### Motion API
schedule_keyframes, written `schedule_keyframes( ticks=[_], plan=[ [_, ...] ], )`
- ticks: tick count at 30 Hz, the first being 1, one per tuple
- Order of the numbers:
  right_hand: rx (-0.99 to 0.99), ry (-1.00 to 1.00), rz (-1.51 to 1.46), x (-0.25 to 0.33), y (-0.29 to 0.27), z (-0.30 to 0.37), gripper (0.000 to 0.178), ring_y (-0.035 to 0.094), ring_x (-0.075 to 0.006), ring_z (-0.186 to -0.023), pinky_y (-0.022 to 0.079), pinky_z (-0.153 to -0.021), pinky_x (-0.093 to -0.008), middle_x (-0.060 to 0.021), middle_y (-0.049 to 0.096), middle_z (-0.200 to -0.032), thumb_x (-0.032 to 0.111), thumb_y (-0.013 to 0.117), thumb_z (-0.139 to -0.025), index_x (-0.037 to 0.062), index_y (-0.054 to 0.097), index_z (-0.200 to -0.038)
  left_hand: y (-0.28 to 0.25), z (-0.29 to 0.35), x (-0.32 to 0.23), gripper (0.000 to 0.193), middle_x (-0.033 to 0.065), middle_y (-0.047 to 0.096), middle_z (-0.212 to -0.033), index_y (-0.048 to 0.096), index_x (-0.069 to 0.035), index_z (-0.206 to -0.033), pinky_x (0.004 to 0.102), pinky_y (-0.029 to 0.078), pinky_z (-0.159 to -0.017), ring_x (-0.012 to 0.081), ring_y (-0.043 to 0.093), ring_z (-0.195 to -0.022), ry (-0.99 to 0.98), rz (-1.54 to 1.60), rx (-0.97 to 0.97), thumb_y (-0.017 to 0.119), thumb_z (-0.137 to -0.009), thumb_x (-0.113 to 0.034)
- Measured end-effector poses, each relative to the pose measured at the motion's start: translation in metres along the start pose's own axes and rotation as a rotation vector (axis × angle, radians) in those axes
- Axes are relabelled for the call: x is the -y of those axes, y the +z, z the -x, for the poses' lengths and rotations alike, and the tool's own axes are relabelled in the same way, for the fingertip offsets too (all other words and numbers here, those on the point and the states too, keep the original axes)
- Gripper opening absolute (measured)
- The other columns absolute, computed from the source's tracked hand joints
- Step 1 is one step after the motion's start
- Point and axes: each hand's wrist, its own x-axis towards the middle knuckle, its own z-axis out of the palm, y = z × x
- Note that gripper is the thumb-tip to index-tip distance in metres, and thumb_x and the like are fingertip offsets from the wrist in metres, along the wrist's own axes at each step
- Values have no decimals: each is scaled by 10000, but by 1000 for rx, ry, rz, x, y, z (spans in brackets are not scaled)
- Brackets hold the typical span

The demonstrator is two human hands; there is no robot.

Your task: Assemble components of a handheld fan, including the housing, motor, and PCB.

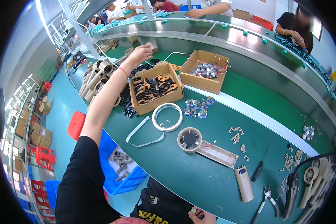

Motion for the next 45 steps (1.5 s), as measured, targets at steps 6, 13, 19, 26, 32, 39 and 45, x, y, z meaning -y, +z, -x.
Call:
schedule_keyframes(
  ticks=[6,13,19,26,32,39,45],
  plan=[
    [120,14,-5,69,-22,19,132,496,-88,-638,382,-562,-251,-14,590,-716,109,715,-820,39,682,-928,48,161,-35,284,97,618,-1153,580,14,-1158,307,504,-883,191,625,-1015,337,-203,106,509,-884,-4],
    [52,-513,-532,94,-35,39,233,570,-182,-747,452,-675,-278,-81,615,-896,70,737,-763,51,618,-963,100,369,-42,408,103,646,-970,620,-42,-1137,337,532,-704,277,639,-810,759,-486,1043,736,-836,-291],
    [-351,-788,-582,120,-15,-7,232,644,-310,-977,497,-901,-389,-180,663,-987,-64,684,-755,-5,573,-951,143,395,-19,360,83,659,-953,637,-42,-1124,292,514,-683,163,649,-813,384,-69,776,777,-794,-69],
    [-355,-818,-495,118,-17,-23,232,654,-255,-990,500,-884,-346,-135,689,-987,-65,744,-741,2,673,-952,162,399,9,275,101,598,-973,614,12,-1072,273,503,-737,174,618,-886,368,145,591,701,-813,49],
    [-474,-788,-376,112,-23,-16,185,658,-192,-822,514,-736,-296,-106,703,-903,-50,774,-718,24,722,-880,174,397,23,254,134,612,-965,603,20,-1018,293,469,-791,207,612,-908,525,25,593,714,-798,-39],
    [-348,-679,-311,109,-34,-9,96,647,-155,-732,509,-700,-252,-73,694,-799,1,748,-784,9,701,-868,169,402,9,252,120,644,-895,616,34,-983,305,483,-757,218,631,-850,419,-140,662,721,-766,-40],
    [-339,-593,-399,112,-30,-9,149,614,-130,-739,473,-684,-250,-79,668,-836,65,703,-842,-35,630,-923,168,401,10,301,103,638,-900,608,45,-1015,294,465,-758,181,593,-828,280,-103,673,716,-828,-165]
  ],
)
